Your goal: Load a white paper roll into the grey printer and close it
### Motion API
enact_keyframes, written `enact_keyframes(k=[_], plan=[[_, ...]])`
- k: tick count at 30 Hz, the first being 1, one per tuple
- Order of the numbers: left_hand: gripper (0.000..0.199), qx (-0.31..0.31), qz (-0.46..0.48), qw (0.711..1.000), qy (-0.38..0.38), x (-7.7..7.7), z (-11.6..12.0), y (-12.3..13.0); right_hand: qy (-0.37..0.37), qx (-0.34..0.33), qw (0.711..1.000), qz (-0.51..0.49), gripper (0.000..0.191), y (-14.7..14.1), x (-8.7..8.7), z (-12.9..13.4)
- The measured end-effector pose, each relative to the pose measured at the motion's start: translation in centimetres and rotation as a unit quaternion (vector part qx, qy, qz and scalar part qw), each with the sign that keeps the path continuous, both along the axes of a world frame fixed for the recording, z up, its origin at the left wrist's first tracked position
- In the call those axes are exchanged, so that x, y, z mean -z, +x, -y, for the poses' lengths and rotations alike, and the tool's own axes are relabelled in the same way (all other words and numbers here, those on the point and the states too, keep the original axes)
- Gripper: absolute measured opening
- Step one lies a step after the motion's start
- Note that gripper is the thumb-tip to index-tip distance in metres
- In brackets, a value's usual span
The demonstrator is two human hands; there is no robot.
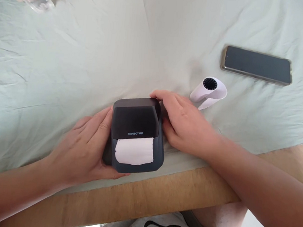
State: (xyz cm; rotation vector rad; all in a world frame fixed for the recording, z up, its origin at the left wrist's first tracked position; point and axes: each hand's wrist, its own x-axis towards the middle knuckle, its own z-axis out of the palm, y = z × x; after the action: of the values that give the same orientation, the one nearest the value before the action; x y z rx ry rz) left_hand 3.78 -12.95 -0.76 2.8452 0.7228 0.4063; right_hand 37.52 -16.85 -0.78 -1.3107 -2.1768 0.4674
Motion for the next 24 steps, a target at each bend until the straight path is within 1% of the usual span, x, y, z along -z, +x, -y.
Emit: enact_keyframes(k=[4,6,8,10,13,17,20,22,24], plan=[[0.136,-0.007,0.029,0.999,-0.027,0.2,0.0,-0.1,0.019,0.004,1.0,0.006,0.064,-0.4,0.0,0.0],[0.131,-0.013,0.036,0.998,-0.049,0.2,0.0,-0.1,0.023,0.013,1.0,0.0,0.064,-0.5,0.0,0.0],[0.126,-0.021,0.032,0.997,-0.071,0.2,-0.1,-0.1,0.012,0.03,0.999,-0.007,0.064,-0.6,0.0,0.0],[0.124,-0.02,0.023,0.996,-0.079,0.2,-0.2,-0.1,-0.001,0.045,0.999,-0.008,0.061,-0.7,0.1,0.0],[0.123,-0.004,0.017,0.998,-0.057,0.4,-0.2,0.0,-0.009,0.056,0.998,0.0,0.058,-0.6,0.3,-0.1],[0.115,0.009,0.012,1.0,-0.001,0.9,0.2,-0.1,0.004,0.056,0.998,0.013,0.057,-0.5,0.5,-0.2],[0.11,0.01,-0.001,0.999,0.04,0.9,0.7,-0.2,0.014,0.056,0.998,0.021,0.058,-0.5,0.4,-0.1],[0.108,0.007,-0.011,0.999,0.048,0.7,0.9,-0.3,0.009,0.058,0.998,0.021,0.061,-0.6,0.4,0.0],[0.107,0.004,-0.013,0.999,0.038,0.5,1.0,-0.3,0.003,0.058,0.998,0.017,0.064,-0.6,0.5,0.1]])
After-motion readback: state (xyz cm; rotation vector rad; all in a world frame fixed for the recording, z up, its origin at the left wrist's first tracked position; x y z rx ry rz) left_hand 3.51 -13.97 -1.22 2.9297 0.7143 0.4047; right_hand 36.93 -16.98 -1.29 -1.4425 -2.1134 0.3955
